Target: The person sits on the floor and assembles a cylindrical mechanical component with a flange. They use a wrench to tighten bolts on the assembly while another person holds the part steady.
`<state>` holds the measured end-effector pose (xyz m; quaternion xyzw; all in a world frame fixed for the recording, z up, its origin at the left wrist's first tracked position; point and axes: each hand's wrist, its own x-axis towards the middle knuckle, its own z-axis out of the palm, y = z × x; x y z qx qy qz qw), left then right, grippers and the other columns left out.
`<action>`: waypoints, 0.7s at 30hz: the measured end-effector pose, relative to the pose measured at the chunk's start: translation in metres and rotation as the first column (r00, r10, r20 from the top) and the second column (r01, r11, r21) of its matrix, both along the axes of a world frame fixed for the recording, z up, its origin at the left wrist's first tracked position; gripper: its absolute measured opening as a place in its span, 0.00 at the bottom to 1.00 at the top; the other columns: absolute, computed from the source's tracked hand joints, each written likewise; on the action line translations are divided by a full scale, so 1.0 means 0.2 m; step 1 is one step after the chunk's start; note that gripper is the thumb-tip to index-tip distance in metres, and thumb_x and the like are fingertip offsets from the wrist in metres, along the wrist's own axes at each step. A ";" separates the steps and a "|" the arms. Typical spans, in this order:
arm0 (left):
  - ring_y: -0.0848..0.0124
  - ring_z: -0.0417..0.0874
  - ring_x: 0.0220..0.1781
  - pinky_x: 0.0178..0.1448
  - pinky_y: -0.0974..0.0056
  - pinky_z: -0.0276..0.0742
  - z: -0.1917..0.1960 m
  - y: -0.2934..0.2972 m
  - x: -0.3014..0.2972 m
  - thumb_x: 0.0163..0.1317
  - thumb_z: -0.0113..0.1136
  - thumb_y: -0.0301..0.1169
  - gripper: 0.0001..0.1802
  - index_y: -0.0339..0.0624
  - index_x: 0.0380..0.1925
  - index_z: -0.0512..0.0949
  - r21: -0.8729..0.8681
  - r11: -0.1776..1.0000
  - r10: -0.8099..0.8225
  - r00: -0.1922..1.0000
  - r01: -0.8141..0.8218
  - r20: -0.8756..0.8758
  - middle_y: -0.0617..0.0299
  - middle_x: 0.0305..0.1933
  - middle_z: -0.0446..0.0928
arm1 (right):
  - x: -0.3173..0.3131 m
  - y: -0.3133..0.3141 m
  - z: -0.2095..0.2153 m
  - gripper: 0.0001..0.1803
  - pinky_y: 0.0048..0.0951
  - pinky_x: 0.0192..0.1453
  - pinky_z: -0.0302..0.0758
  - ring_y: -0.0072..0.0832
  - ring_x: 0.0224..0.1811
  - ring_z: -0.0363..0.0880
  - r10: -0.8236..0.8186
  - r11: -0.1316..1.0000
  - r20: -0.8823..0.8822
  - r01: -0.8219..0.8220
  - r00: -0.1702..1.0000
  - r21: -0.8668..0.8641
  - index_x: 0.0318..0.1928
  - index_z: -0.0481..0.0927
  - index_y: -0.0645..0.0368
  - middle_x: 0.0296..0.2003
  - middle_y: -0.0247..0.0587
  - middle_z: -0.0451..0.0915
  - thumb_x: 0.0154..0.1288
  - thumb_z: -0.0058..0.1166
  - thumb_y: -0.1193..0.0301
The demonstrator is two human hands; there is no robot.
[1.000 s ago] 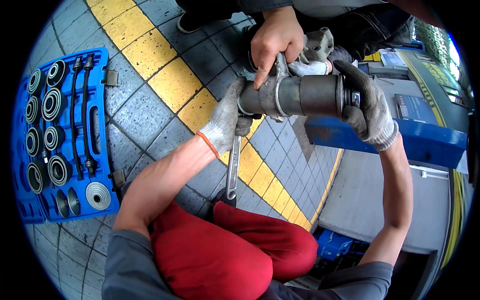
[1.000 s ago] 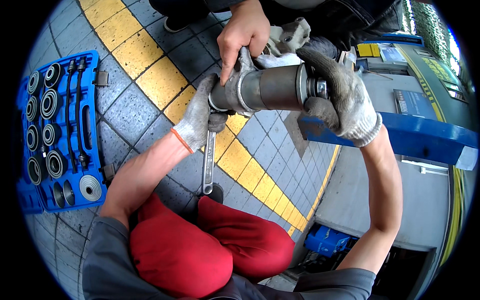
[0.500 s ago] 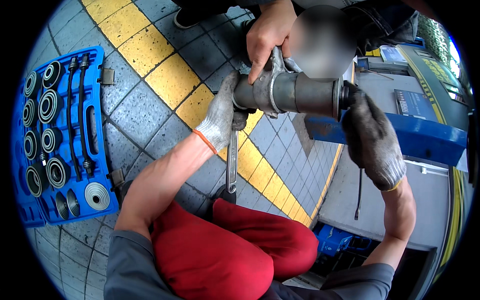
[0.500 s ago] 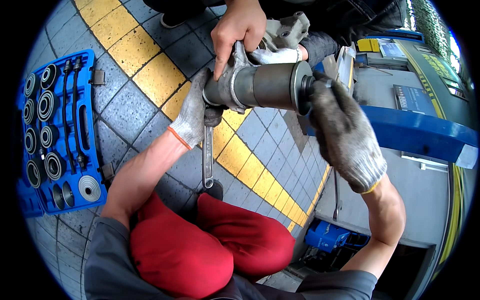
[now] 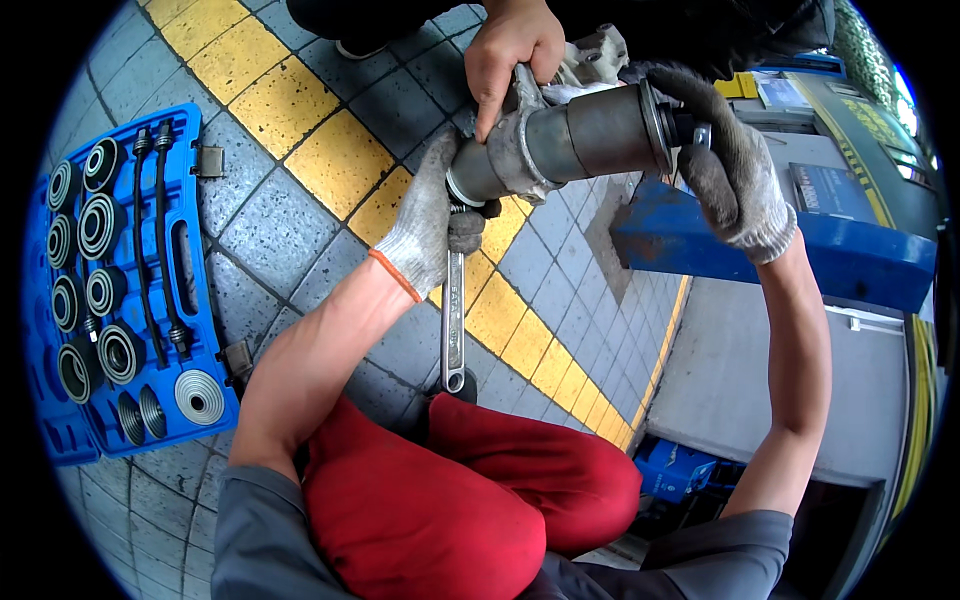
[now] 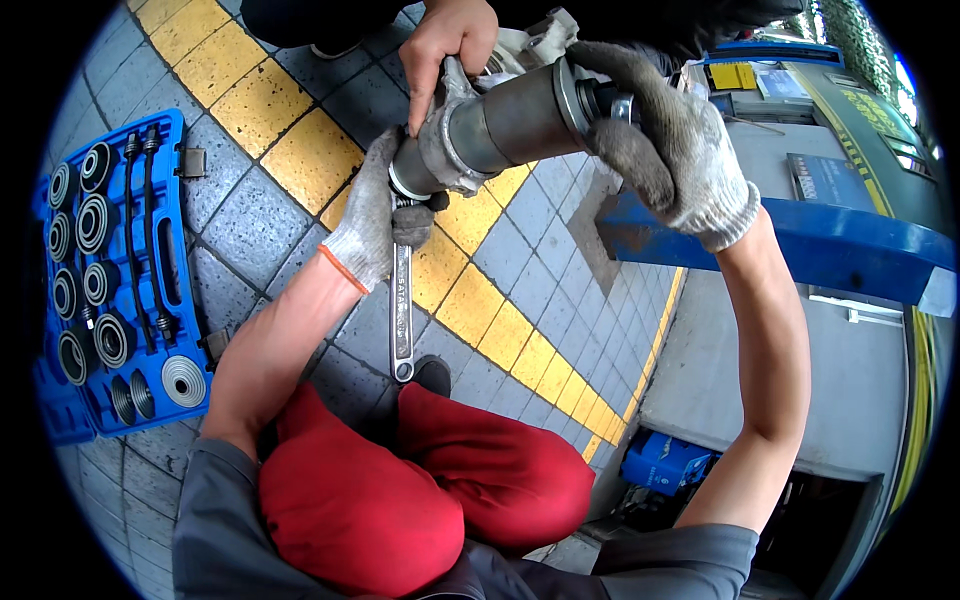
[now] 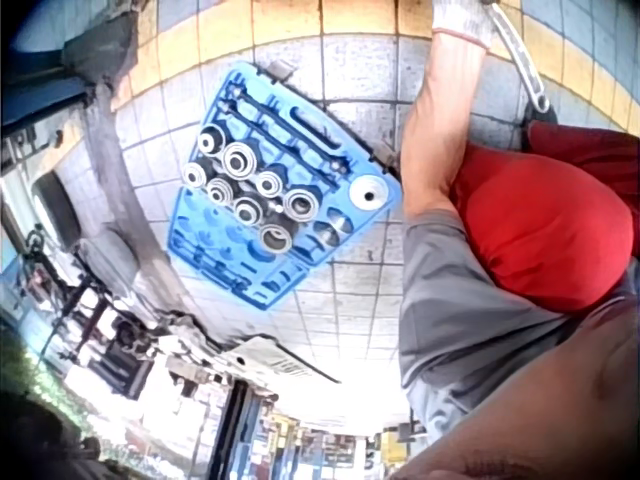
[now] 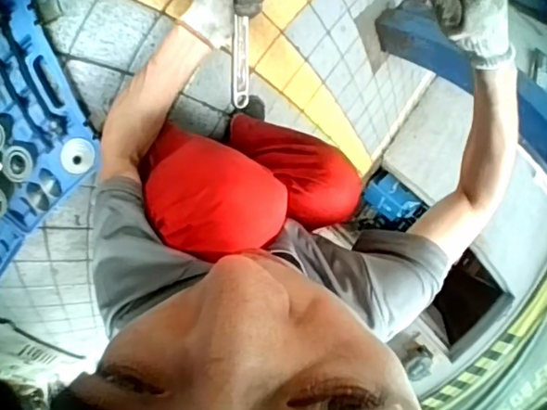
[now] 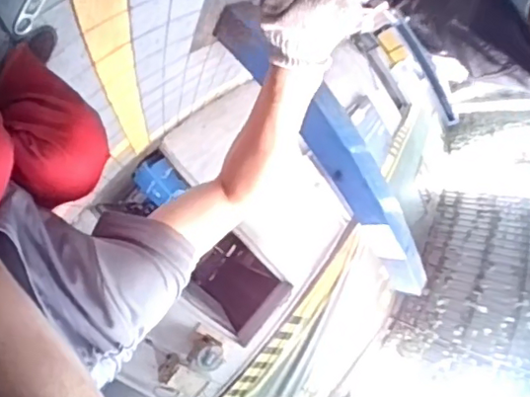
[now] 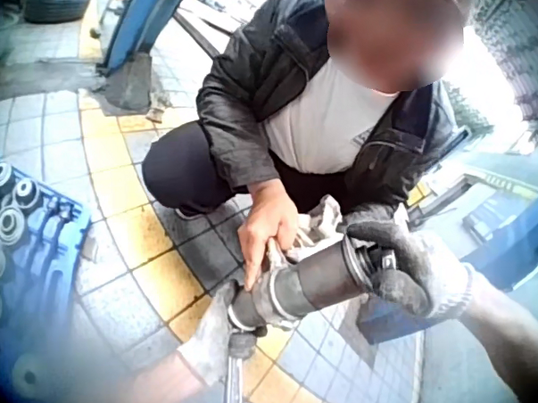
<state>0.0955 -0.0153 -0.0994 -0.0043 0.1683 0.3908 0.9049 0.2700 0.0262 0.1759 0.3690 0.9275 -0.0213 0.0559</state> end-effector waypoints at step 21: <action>0.81 0.68 0.18 0.18 0.75 0.63 0.25 -0.14 -0.10 0.71 0.43 0.70 0.40 0.41 0.50 0.74 -0.135 0.973 -0.152 0.961 0.186 0.229 0.56 0.33 0.77 | -0.11 -0.03 0.00 0.33 0.30 0.35 0.74 0.22 0.30 0.77 -0.462 0.848 -0.366 0.523 0.808 0.085 0.46 0.85 0.59 0.29 0.36 0.79 0.77 0.47 0.39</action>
